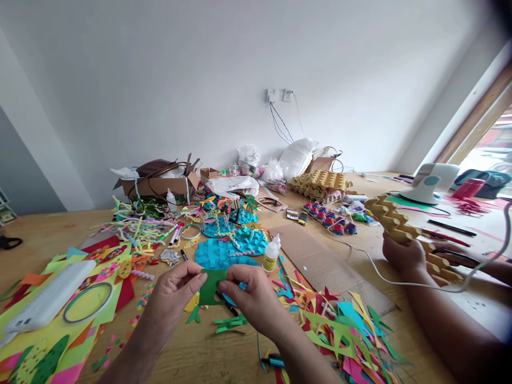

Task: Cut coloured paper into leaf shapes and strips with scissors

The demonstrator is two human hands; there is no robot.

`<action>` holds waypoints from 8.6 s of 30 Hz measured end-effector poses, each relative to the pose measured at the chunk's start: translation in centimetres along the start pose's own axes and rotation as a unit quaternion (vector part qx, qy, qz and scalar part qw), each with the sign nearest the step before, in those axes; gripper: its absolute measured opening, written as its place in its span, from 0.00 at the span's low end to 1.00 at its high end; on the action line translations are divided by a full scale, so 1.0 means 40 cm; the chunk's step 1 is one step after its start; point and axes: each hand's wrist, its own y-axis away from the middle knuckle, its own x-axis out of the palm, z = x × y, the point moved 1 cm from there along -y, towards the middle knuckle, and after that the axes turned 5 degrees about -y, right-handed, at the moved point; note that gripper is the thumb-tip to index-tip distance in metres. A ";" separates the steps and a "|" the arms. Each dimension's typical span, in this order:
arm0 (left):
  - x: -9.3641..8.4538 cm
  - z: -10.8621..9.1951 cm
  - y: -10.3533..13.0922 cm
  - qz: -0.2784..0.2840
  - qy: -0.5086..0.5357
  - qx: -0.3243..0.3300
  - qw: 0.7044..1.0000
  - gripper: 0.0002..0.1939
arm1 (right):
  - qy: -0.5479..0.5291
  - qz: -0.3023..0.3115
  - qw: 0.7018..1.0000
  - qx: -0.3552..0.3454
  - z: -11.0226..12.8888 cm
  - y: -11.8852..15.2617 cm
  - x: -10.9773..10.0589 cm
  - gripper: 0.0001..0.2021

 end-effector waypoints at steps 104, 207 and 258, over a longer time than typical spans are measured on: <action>0.000 0.005 0.001 0.027 0.109 -0.060 0.992 0.10 | -0.105 0.010 0.994 0.042 -0.016 0.002 0.018 0.11; 0.027 0.048 0.146 0.100 -0.140 0.033 0.985 0.14 | -0.154 0.073 0.977 0.126 -0.031 0.170 0.040 0.14; -0.003 -0.007 0.144 0.125 -0.260 0.158 0.944 0.09 | 0.038 0.103 0.994 0.028 0.037 0.147 0.010 0.02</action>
